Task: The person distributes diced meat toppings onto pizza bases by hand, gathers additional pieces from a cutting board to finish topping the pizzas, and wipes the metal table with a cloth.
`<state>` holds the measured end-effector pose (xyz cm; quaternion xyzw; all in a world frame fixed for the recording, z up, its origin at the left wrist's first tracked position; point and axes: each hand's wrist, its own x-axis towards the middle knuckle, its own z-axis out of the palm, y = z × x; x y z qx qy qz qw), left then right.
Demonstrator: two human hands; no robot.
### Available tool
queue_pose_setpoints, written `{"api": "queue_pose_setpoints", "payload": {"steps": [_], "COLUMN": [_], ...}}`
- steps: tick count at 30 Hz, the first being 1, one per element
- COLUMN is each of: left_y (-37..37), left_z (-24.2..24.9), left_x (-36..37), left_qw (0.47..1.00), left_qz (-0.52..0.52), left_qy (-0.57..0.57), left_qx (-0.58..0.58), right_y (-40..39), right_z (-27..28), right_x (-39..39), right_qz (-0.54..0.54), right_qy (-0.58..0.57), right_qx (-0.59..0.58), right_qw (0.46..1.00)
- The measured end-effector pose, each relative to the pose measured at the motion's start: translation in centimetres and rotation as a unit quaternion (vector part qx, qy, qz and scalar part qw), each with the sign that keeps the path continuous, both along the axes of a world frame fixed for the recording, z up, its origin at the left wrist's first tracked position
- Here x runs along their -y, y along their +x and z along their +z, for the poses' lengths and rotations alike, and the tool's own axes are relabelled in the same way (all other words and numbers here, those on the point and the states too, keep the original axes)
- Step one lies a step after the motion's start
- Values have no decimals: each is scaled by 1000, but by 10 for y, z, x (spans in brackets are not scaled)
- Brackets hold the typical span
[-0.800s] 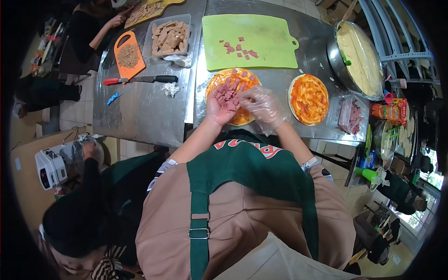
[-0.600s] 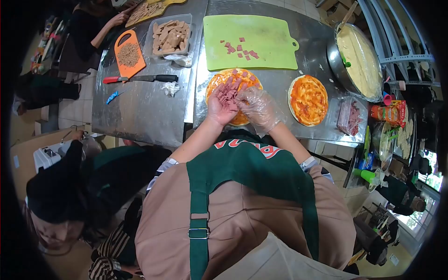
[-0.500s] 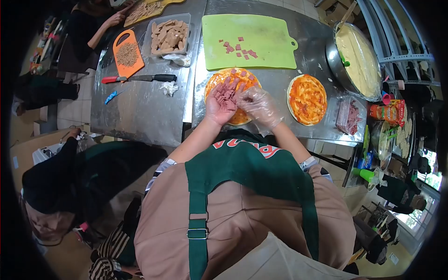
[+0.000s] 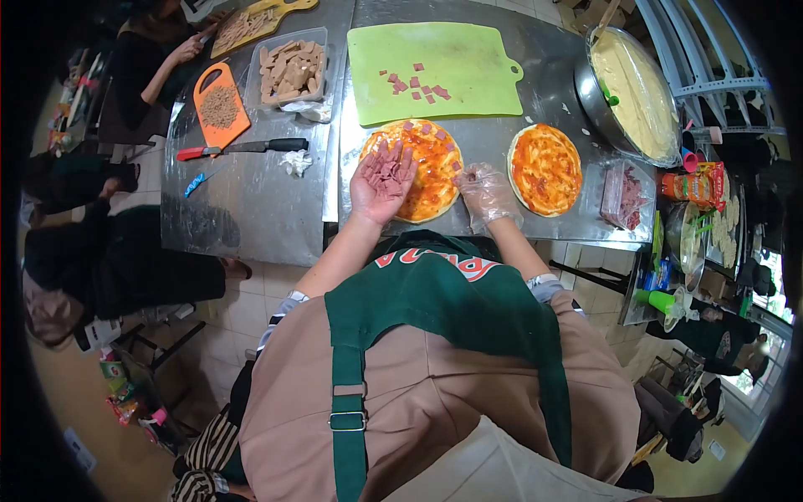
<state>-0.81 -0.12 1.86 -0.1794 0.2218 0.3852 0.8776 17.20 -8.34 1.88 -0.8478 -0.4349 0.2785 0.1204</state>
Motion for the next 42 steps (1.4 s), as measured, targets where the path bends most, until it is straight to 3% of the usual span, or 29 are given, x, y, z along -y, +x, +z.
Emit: {"api": "queue_pose_setpoints", "payload": {"steps": [3,5,9,11,15,17,18,20,22,23,24,25,27,28,30,37,39,40,42], "left_y": [2,4,9,13,15,14,13,11,8,7,6,7,8,9,10,-3,-9,-11,-14], "left_z": [1,2,-3,-4,-4,-2,-1,-2,-7,-15,-19,-23,-23,-19,-7,-19,-21,-22,-23], "left_x": [-1,0,2,3,7,8,9,9,9,10,10,12,16,15,14,4,2,2,1], "left_qw": [1000,1000,997,996,995,995,995,996,996,990,981,981,959,946,952,945,948,949,956], "left_qz": [-5,-10,-31,-29,-22,-23,-24,-41,-58,-123,-187,-187,-280,-319,-304,-309,-310,-313,-292], "left_qy": [8,25,71,82,90,89,89,79,71,62,52,53,10,11,10,66,54,40,34], "left_qx": [-4,2,24,20,31,37,43,20,-3,-5,-8,-8,48,58,17,-90,-50,-9,10], "right_y": [-4,-9,-32,-40,-41,-41,-39,-30,-24,-21,-21,-23,-29,-29,-27,-30,-34,-36,-38], "right_z": [5,14,46,53,46,46,43,31,28,27,33,39,52,50,39,28,33,36,40], "right_x": [-2,-6,-21,-23,-26,-25,-26,-27,-25,-26,-27,-28,-28,-28,-29,-37,-42,-45,-57], "right_qz": [49,98,167,185,191,149,150,71,43,14,25,25,76,77,244,346,240,243,160], "right_qy": [87,281,284,276,249,199,198,142,170,200,194,195,211,212,265,278,242,241,140], "right_qx": [34,-73,-111,-7,-19,-127,-126,-335,-337,-338,-298,-297,-137,-137,23,34,-117,-118,-238], "right_qw": [994,952,938,943,949,960,960,929,925,920,934,934,965,965,933,896,933,932,948]}}
